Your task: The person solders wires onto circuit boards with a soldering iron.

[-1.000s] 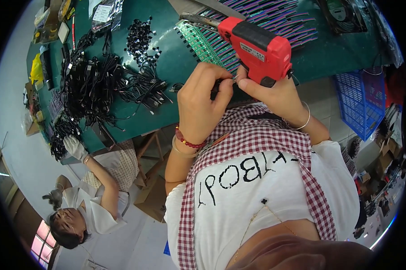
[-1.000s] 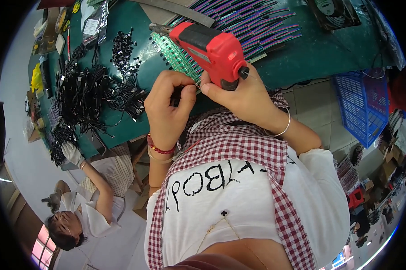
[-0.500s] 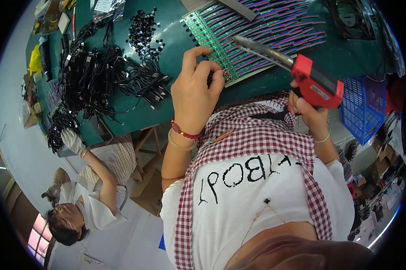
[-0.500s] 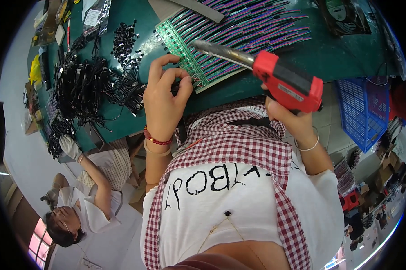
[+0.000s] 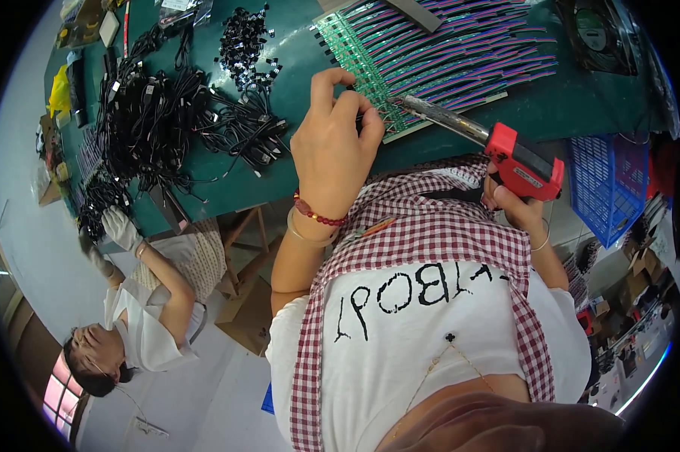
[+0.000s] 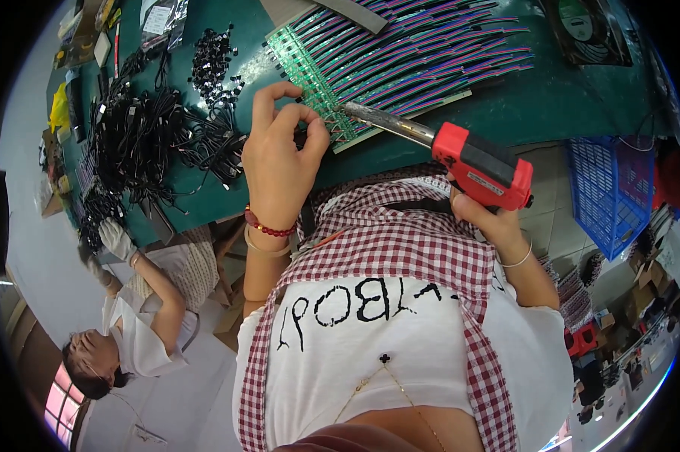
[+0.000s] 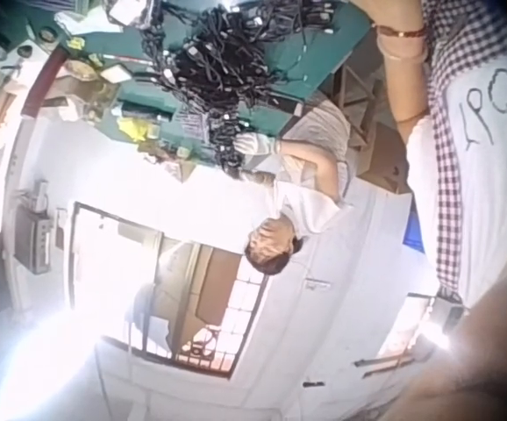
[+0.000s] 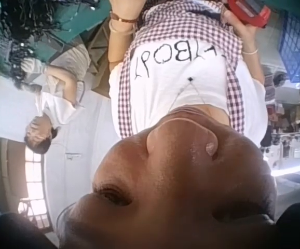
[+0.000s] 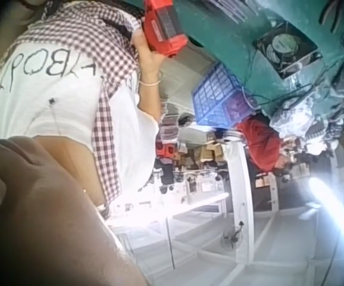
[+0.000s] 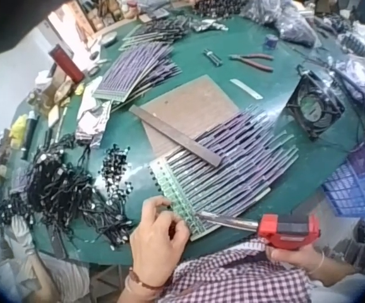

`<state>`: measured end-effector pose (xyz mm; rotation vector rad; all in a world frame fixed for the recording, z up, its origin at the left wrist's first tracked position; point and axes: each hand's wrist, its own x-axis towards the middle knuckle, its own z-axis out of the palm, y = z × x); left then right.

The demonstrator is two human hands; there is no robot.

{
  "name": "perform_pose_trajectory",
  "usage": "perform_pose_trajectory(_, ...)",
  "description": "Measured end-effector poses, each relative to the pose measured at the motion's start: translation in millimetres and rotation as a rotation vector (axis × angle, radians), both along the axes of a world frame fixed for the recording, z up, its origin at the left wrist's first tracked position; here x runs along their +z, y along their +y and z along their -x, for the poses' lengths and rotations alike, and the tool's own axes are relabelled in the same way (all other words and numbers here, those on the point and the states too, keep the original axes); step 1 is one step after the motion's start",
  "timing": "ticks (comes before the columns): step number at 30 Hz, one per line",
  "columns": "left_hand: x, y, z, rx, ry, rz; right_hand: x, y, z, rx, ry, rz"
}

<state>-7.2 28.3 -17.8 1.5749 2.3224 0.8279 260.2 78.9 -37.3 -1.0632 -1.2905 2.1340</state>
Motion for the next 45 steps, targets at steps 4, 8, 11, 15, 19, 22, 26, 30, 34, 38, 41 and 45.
perform_pose_trajectory(4, 2.5, 1.8, -0.2, -0.013, 0.020, 0.024, -5.2, -4.6, -4.1, -0.015, -0.007, -0.042)
perform_pose_trajectory(8, 1.4, 0.6, -1.1, 0.000, 0.019, 0.036, -6.8, -7.0, -7.6, 0.017, -0.076, -0.113)
perform_pose_trajectory(11, 1.4, 0.2, -2.5, 0.019, 0.023, 0.043, -15.9, -8.2, -15.7, 0.071, -0.123, -0.195)
perform_pose_trajectory(15, -0.1, 0.4, -2.9, 0.017, 0.026, 0.033, -7.2, -12.3, -10.1, -0.011, -0.071, -0.209)
perform_pose_trajectory(19, -0.9, 0.0, -2.9, 0.010, 0.044, 0.026, -4.2, -9.2, -10.4, 0.017, -0.023, -0.208)
perform_pose_trajectory(22, -1.7, -0.4, -3.0, 0.012, 0.054, 0.021, -6.3, -8.9, -13.3, 0.034, -0.055, -0.221)
perform_pose_trajectory(26, -0.2, -0.7, -3.6, 0.025, 0.036, 0.041, -13.7, -9.3, -21.4, 0.084, -0.068, -0.200)
perform_pose_trajectory(30, -0.9, -0.6, -4.3, 0.021, 0.045, 0.034, -12.1, -9.6, -16.4, 0.117, -0.146, -0.315)
perform_pose_trajectory(34, -1.5, -0.5, -3.5, 0.017, 0.050, 0.022, -8.2, -9.4, -11.8, 0.125, -0.129, -0.388)
perform_pose_trajectory(38, -1.9, -0.7, -3.4, 0.022, 0.039, 0.030, -9.4, -7.6, -18.2, 0.103, -0.056, -0.294)
perform_pose_trajectory(41, -1.2, -0.5, -3.1, 0.019, 0.047, 0.034, -8.5, -9.0, -16.7, 0.075, -0.033, -0.237)
perform_pose_trajectory(45, -1.7, -1.0, -2.8, 0.022, 0.040, 0.018, -13.4, -12.0, -17.5, 0.137, -0.125, -0.364)
